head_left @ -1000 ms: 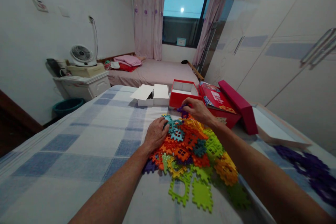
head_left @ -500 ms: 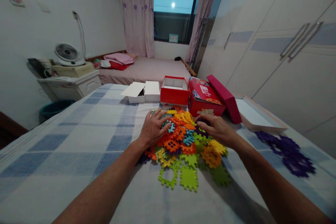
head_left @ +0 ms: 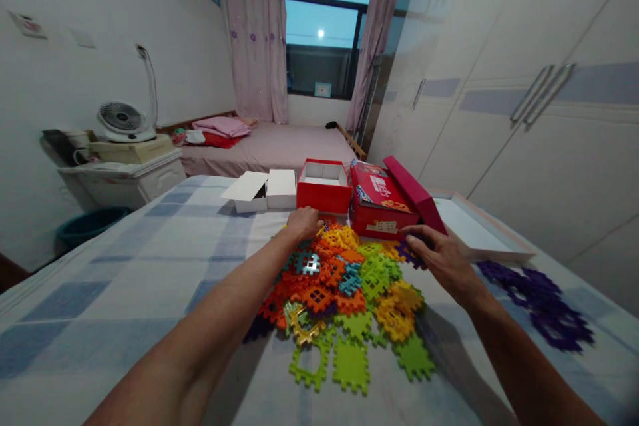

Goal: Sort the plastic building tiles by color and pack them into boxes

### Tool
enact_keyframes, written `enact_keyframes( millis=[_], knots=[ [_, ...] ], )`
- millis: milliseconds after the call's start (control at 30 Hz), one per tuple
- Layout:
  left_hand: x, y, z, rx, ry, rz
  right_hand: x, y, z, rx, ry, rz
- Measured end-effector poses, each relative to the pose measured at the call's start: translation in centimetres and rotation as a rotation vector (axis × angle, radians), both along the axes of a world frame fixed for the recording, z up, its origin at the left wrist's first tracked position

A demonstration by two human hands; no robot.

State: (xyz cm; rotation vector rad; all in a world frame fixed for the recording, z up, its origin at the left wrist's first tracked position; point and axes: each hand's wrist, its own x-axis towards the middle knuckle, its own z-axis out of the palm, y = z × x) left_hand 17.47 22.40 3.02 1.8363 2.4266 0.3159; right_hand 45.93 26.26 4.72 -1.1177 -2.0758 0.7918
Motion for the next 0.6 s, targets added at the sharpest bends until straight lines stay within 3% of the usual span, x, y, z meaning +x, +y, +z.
enact_keyframes(
  millis=[167,333,467,600],
  knots=[
    [0.0,2.3,-1.4,-0.017,-0.105,0.062,4.2,-0.3,-2.2,-0.158,0.157,-0.126],
    [-0.7,3.1,-1.7,-0.015,-0.253,0.096,4.3,-0.4,-3.9,-0.236,0.252,-0.224],
    [-1.6,2.4,-1.3,0.075,-0.41,0.067,3.8,-0.3,-4.3,-0.236,0.287,-0.189],
    [-2.5,0.3,0.2,0.241,-0.519,0.039,3.4,-0.5,-4.1,-0.236,0.333,-0.157]
  ],
)
